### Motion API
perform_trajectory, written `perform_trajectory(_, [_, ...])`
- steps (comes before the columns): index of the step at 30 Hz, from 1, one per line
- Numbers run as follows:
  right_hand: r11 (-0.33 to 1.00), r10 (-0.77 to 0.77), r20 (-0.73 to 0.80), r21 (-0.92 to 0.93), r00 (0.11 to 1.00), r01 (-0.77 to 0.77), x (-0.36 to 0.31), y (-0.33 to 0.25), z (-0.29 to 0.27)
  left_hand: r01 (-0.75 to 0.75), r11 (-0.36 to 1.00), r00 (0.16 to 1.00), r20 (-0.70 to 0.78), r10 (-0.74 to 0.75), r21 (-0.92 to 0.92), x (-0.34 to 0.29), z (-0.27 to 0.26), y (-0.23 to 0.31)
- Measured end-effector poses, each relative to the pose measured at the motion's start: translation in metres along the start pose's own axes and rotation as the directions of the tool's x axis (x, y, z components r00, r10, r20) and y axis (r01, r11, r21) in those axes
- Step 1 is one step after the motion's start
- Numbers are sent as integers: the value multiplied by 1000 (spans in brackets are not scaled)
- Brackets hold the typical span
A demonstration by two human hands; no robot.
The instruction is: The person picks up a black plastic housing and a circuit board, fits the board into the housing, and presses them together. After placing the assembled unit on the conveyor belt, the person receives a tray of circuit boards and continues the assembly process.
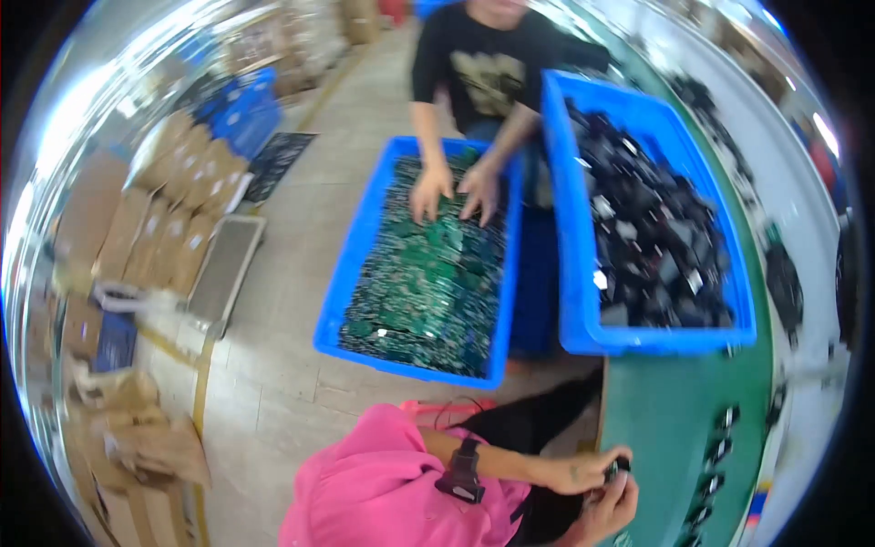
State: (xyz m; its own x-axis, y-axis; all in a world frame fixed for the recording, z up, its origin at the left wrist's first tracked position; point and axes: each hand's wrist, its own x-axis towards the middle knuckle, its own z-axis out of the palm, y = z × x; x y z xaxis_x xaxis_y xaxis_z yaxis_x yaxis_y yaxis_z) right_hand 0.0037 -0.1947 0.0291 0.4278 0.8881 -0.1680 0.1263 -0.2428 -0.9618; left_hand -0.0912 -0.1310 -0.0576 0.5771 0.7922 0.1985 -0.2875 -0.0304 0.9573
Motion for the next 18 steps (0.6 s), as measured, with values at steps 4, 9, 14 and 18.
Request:
perform_trajectory(4, [988, -148, -202, 11, 968, 153, 9, 6, 24, 89, 996, 996, 4, -89, 31, -6, -6, 35])
perform_trajectory(9, [980, -195, -243, -20, 950, 196, 4, 19, 12, 150, 989, 986, 75, -150, 15, -1, 0, 38])
perform_trajectory(14, [933, -349, -207, -171, 914, 317, 1, 38, -5, 185, 964, 963, 158, -217, 193, 1, 9, 33])
perform_trajectory(18, [924, -318, -273, -303, 908, 232, 2, 25, -13, 225, 970, 954, 179, -239, 98, 15, 16, 40])
